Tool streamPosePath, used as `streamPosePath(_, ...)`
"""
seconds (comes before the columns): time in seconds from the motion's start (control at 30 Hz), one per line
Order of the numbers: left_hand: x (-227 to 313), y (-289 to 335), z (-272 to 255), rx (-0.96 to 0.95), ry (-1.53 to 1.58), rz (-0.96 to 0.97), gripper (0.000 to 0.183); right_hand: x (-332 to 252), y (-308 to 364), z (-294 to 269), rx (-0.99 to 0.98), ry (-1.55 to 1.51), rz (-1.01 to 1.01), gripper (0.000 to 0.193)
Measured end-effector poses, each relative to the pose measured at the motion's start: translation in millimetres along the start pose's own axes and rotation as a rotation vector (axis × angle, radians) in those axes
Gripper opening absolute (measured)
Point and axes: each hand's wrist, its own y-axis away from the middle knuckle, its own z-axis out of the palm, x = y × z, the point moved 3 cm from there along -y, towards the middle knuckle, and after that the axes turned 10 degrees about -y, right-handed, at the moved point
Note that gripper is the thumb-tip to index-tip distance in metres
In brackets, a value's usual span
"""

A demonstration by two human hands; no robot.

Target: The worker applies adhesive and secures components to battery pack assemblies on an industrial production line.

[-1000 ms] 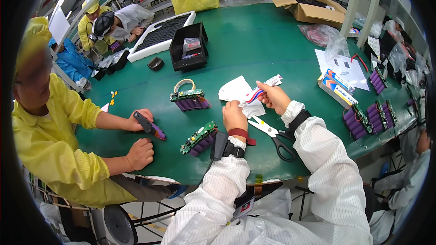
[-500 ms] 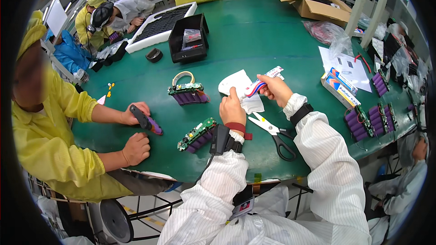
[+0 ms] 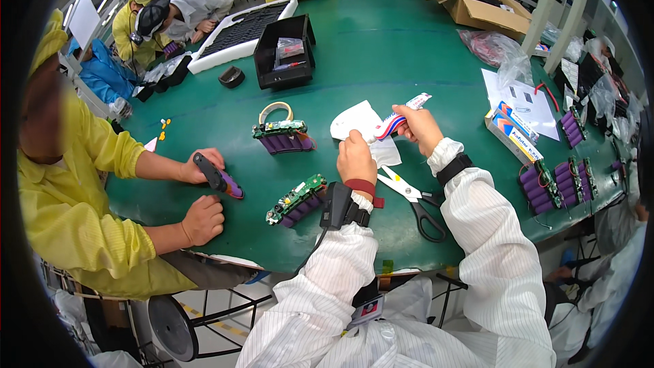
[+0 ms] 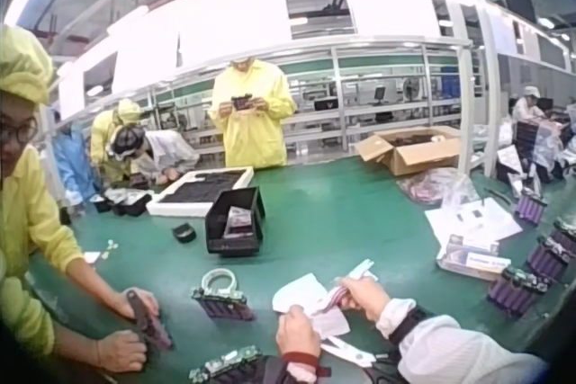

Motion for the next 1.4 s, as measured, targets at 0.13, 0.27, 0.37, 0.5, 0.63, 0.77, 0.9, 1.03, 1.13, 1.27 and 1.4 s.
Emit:
streamPosePath(0.13,-5,-2,-5,-0.007,-0.035,-0.008,0.031,-3,-9,-17,0.115,-0.144,-0.016,0.032)
streamPosePath(0.27,-11,-6,-4,-0.056,0.025,-0.110,0.036,-23,-15,-47,0.145,-0.327,-0.003,0.029)
streamPosePath(0.37,-13,-5,0,-0.056,0.147,-0.178,0.043,-19,-11,-46,0.116,-0.399,0.084,0.025)
streamPosePath(0.5,-10,-4,-4,-0.004,0.269,-0.175,0.050,-7,-7,-42,0.011,-0.589,0.277,0.027)
streamPosePath(0.63,-2,-2,-13,0.081,0.305,-0.071,0.053,-2,-8,-38,-0.079,-0.772,0.444,0.035)
streamPosePath(0.77,4,-1,-25,0.121,0.392,-0.069,0.054,-4,-6,-31,-0.107,-0.917,0.512,0.044)
streamPosePath(0.9,16,5,-41,0.169,0.523,-0.023,0.058,-7,1,-24,-0.120,-0.893,0.501,0.050)
streamPosePath(1.03,29,19,-62,0.168,0.664,0.051,0.059,-21,21,-12,-0.167,-0.888,0.383,0.050)
streamPosePath(1.13,33,26,-76,0.177,0.747,0.081,0.054,-33,36,-4,-0.194,-0.869,0.317,0.049)
streamPosePath(1.27,24,26,-98,0.208,0.850,0.122,0.048,-50,63,16,-0.248,-0.837,0.242,0.046)
streamPosePath(1.4,21,38,-129,0.260,0.979,0.224,0.041,-57,86,34,-0.429,-0.892,0.213,0.039)
